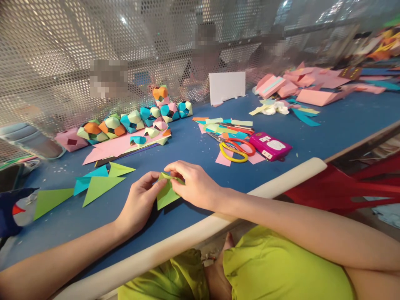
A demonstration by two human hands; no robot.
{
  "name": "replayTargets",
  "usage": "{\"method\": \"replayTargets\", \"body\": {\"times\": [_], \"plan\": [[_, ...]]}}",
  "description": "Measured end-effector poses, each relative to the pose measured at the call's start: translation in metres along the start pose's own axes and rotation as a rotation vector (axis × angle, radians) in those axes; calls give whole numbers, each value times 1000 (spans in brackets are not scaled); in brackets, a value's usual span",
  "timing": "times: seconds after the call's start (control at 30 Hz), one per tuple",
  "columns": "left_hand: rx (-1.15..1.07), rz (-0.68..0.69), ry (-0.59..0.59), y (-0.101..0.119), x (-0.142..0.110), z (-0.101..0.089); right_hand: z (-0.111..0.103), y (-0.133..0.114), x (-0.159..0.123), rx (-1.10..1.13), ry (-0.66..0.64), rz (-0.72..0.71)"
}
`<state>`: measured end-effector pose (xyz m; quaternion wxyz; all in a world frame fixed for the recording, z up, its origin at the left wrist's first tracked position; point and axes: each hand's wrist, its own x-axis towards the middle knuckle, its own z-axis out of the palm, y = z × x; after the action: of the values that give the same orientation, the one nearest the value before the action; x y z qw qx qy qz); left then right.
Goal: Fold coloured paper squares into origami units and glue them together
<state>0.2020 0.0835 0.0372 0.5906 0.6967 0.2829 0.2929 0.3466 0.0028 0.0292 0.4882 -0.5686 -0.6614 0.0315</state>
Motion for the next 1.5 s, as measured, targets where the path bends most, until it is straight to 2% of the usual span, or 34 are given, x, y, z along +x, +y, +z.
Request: {"method": "replayTargets", "body": {"times": [0.23,0.5,0.77,1.0,1.13,1.3,1.5], "plan": [[-2,-41,-24,0,0,0,-2,-1,0,16,-3,-38],[7,9,-30,-4,3,-3,-6,4,-2,9,-4,-171],[-40,33,-38,-9,2,-5,-11,9,-4,-118,-54,-347],[-112,-36,-77,-9,2,-6,-11,10,-6,-149,-81,-350],[-104,-53,-103,-6,2,-3,-11,11,-6,-98,-54,-347],[-90,-86,-68,-4,2,-2,-10,9,-6,-64,-74,-316],[-60,-32,-30,-4,4,-2,-7,6,-5,-8,-63,-247]]}}
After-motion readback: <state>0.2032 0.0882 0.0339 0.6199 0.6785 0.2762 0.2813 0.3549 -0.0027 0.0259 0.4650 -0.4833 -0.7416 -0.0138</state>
